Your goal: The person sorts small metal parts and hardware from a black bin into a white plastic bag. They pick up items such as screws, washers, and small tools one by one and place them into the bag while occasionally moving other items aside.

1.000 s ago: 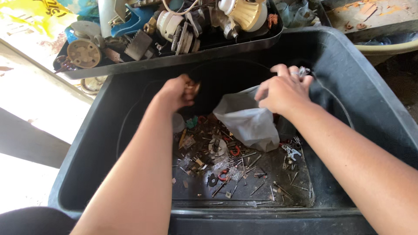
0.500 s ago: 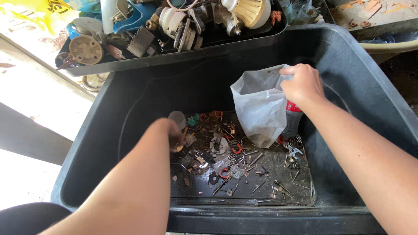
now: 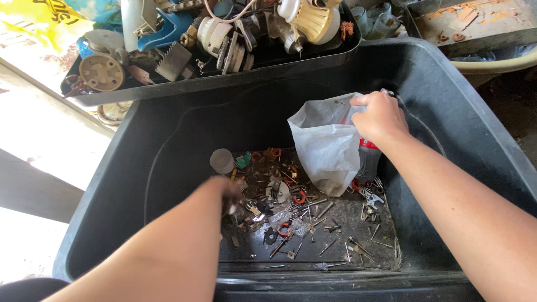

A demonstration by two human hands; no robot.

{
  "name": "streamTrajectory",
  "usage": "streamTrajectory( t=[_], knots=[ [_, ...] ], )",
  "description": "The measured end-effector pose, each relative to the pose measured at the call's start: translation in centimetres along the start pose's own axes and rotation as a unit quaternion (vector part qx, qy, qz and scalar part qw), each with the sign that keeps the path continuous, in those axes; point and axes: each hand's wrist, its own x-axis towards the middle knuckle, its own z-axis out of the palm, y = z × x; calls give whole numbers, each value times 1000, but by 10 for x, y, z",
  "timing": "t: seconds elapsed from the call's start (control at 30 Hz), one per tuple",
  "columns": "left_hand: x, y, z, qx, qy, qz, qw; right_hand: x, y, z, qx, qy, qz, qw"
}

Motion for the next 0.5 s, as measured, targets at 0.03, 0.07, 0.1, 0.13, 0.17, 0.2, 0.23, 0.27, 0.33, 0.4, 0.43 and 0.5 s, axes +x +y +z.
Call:
streamTrajectory(
  t=[0.03, 0.07, 0.1, 0.13, 0.17, 0.2, 0.23, 0.27, 0.33, 0.4, 0.43, 0.5],
  knots=[
    [12, 8, -14, -16, -4, 12, 1000, 0, 1, -1, -2, -1, 3, 1000],
    [24, 11, -29, -31, -7, 21, 999, 0, 0, -1, -1, -3, 5, 1000],
    [33, 11, -39, -46, -9, 30, 998, 0, -1, -1, 0, -5, 7, 1000],
    [41, 12, -46, -62, -12, 40, 997, -1, -2, -1, 1, -6, 8, 1000],
    [47, 12, -51, -77, 3, 42, 996, -1, -2, -1, 3, -6, 9, 1000],
    [51, 10, -53, -92, 17, 45, 995, -1, -2, -1, 4, -6, 10, 1000],
    [52, 8, -53, -106, 32, 48, 993, -2, -2, -1, 2, -7, 8, 1000],
    [49, 5, -47, -65, 19, 37, 997, -2, -2, -1, 1, -6, 6, 1000],
    [40, -1, -33, 55, -44, 26, 997, -1, -3, -2, 0, -8, 11, 1000],
    [25, -14, -8, 154, -97, 9, 983, 0, -3, -2, 0, -13, 23, 1000],
    [14, -22, 8, 174, -105, 2, 979, 0, -3, -1, 2, -12, 19, 1000],
    [-7, -34, 33, 187, -92, -12, 978, 0, -2, -1, 4, -10, 12, 1000]
  ],
)
